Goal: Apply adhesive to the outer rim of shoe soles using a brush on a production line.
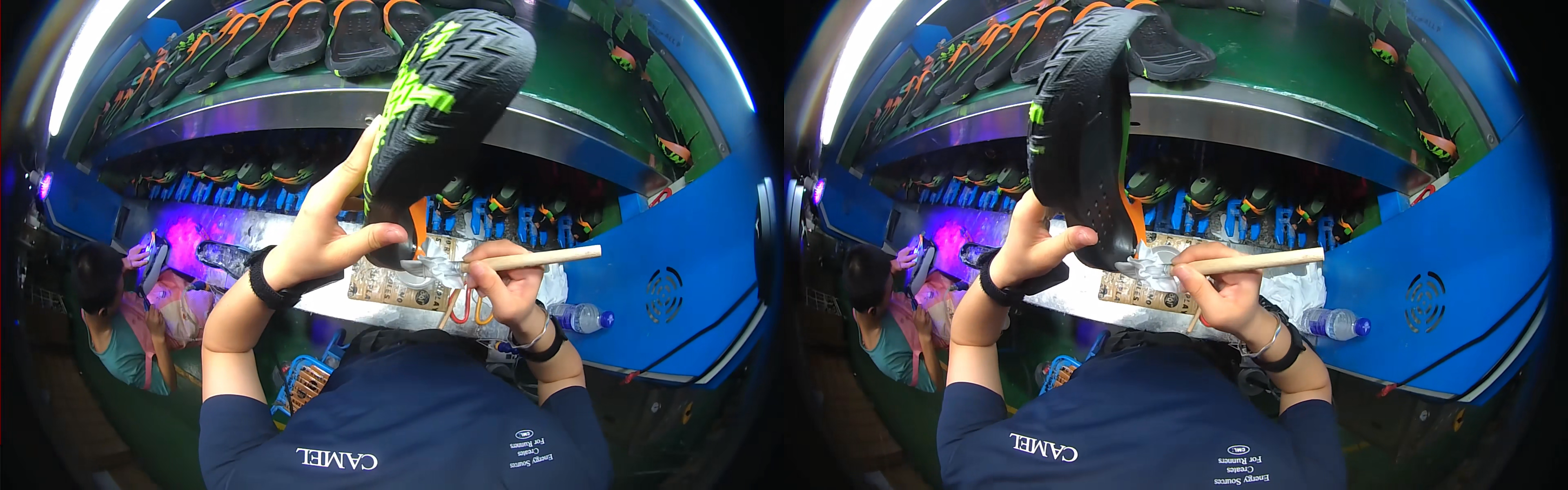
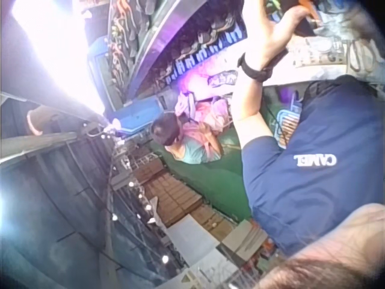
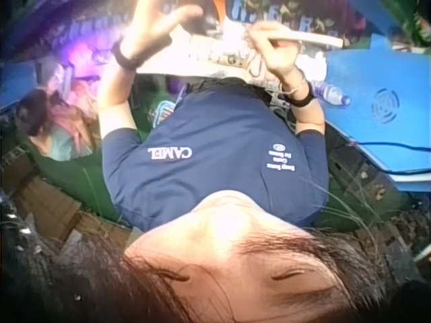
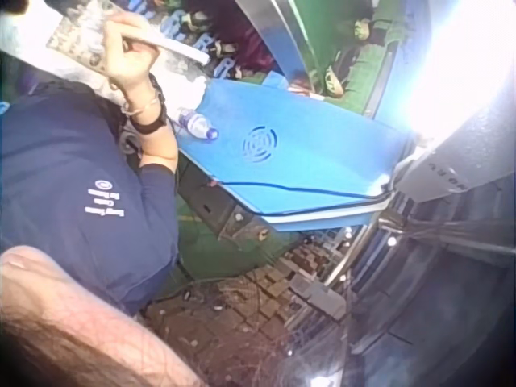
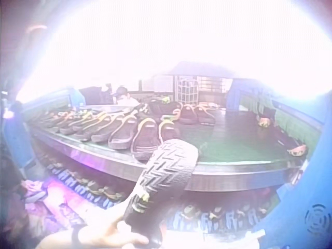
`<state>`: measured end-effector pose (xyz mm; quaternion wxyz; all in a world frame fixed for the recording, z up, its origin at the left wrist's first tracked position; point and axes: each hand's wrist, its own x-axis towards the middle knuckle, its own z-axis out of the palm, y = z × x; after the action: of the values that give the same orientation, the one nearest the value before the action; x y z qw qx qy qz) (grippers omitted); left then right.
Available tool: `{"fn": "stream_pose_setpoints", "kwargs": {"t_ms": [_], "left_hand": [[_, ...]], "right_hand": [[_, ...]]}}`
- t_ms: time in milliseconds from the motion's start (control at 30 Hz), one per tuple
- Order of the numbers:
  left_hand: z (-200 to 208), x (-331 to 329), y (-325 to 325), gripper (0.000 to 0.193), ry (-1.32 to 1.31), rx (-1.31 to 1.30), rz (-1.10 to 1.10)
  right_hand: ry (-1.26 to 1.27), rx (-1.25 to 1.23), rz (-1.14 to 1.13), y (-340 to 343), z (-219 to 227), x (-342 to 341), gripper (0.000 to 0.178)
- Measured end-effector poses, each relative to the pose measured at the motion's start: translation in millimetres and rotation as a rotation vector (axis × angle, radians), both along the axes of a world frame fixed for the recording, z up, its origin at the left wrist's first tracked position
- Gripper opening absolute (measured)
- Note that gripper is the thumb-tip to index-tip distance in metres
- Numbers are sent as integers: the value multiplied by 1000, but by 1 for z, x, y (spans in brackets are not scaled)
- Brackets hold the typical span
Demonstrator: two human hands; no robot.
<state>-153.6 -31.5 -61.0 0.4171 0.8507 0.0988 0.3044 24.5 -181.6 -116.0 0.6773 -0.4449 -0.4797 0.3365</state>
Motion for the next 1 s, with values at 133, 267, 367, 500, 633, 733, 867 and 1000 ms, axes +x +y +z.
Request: {"fn": "stream_pose_setpoints", "kwargs": {"t_ms": [133, 267, 367, 500, 633, 733, 867, 1000], "left_hand": [[-3, 1, -2, 78, 16, -375, -46], [-13, 5, 1, 66, 44, -483, -75], [-15, 6, 2, 60, 47, -561, -81], [-15, 7, 2, 60, 72, -567, -84], [-20, 6, 0, 60, 160, -527, -88], [-19, 4, -3, 60, 136, -566, -109], [-12, 7, -7, 58, 155, -676, -167], [-9, 18, -10, 56, 144, -662, -200]], "right_hand": [[-340, 85, -33, 7, -4, 15, 6], [-511, 149, -109, 14, 7, 21, 6], [-557, 220, -97, 16, 8, 21, 7], [-657, 315, -14, 17, 9, 15, 5], [-721, 333, -110, 29, 21, 18, 5], [-759, 366, -186, 38, 31, 27, 4], [-668, 345, -273, 48, 38, 42, 3], [-715, 308, -331, 42, 53, 54, 3]]}}
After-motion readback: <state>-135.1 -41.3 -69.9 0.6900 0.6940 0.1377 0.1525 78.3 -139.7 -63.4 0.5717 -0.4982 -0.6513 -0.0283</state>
